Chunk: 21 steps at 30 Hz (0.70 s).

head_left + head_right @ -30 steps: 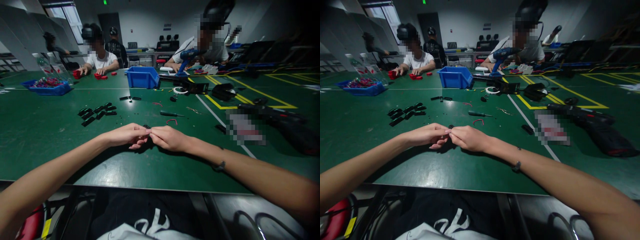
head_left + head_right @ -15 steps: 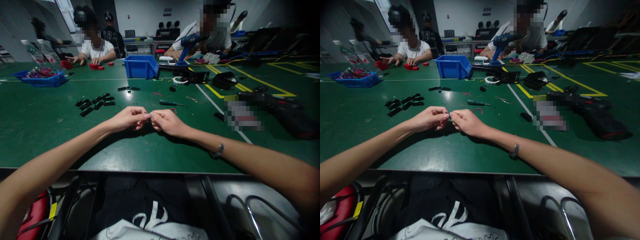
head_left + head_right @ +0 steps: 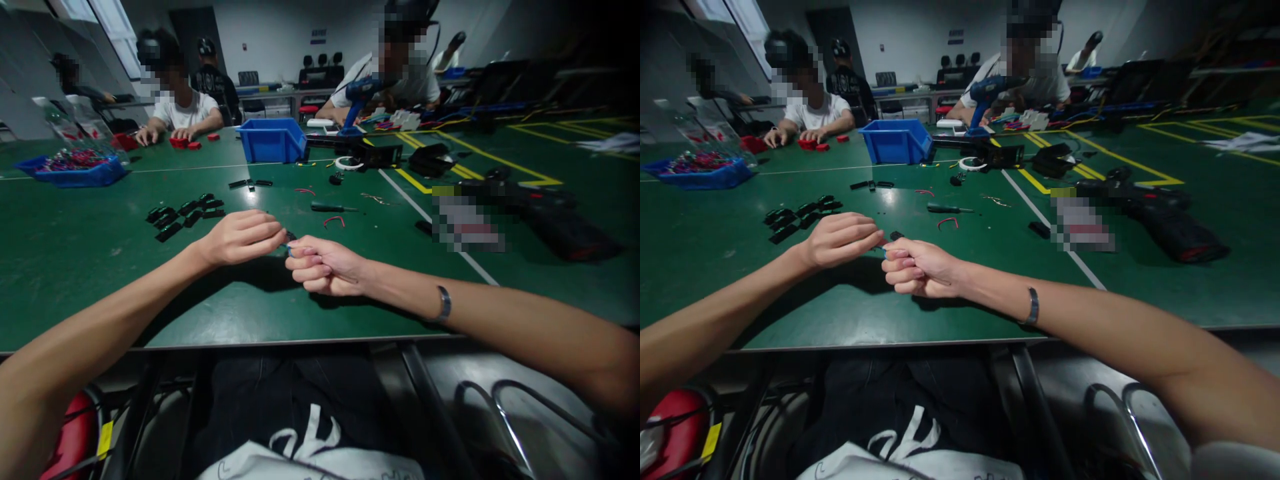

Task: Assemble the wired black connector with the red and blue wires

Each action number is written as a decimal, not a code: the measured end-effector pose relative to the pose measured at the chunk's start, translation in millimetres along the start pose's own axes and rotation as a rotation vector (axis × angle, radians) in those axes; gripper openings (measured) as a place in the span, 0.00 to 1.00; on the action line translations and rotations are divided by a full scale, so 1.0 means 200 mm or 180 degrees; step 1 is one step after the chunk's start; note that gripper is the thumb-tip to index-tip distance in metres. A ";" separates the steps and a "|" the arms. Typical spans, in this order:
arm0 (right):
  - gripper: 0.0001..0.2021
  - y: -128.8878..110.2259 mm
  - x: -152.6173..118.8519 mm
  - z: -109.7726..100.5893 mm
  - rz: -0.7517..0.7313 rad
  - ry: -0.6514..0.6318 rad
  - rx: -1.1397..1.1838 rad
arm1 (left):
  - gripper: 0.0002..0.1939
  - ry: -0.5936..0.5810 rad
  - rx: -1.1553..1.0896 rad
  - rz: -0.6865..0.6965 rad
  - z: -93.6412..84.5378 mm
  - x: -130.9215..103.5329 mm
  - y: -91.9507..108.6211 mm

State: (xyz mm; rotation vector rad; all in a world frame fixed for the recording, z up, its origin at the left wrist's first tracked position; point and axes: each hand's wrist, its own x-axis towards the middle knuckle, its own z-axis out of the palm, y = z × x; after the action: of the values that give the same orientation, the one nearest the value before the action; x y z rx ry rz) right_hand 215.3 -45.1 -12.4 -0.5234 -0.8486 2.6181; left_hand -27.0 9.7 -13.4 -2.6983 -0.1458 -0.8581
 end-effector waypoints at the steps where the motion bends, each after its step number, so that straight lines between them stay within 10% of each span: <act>1: 0.21 0.00 0.00 -0.01 -0.0008 -0.0029 -0.0070 | 0.09 0.0082 -0.0051 -0.0017 0.01 0.00 0.01; 6: 0.20 -0.01 0.03 -0.08 -0.0655 0.0137 -0.1014 | 0.11 0.0216 -0.0484 -0.0929 0.06 0.01 0.08; 13: 0.20 -0.07 -0.01 -0.18 -0.1934 0.0797 -0.4068 | 0.30 -0.0099 -0.4032 -0.3914 0.08 0.12 0.19; 21: 0.15 -0.07 -0.01 -0.21 -0.2294 0.0148 -0.5798 | 0.19 -0.0676 -0.5500 -0.4425 0.08 0.12 0.22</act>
State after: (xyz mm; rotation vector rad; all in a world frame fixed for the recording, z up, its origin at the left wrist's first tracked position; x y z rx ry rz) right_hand 238.3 -16.2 -34.7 -0.4386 -2.5468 0.6229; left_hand 9.3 -27.5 -22.4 -3.8747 -2.6465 -1.2879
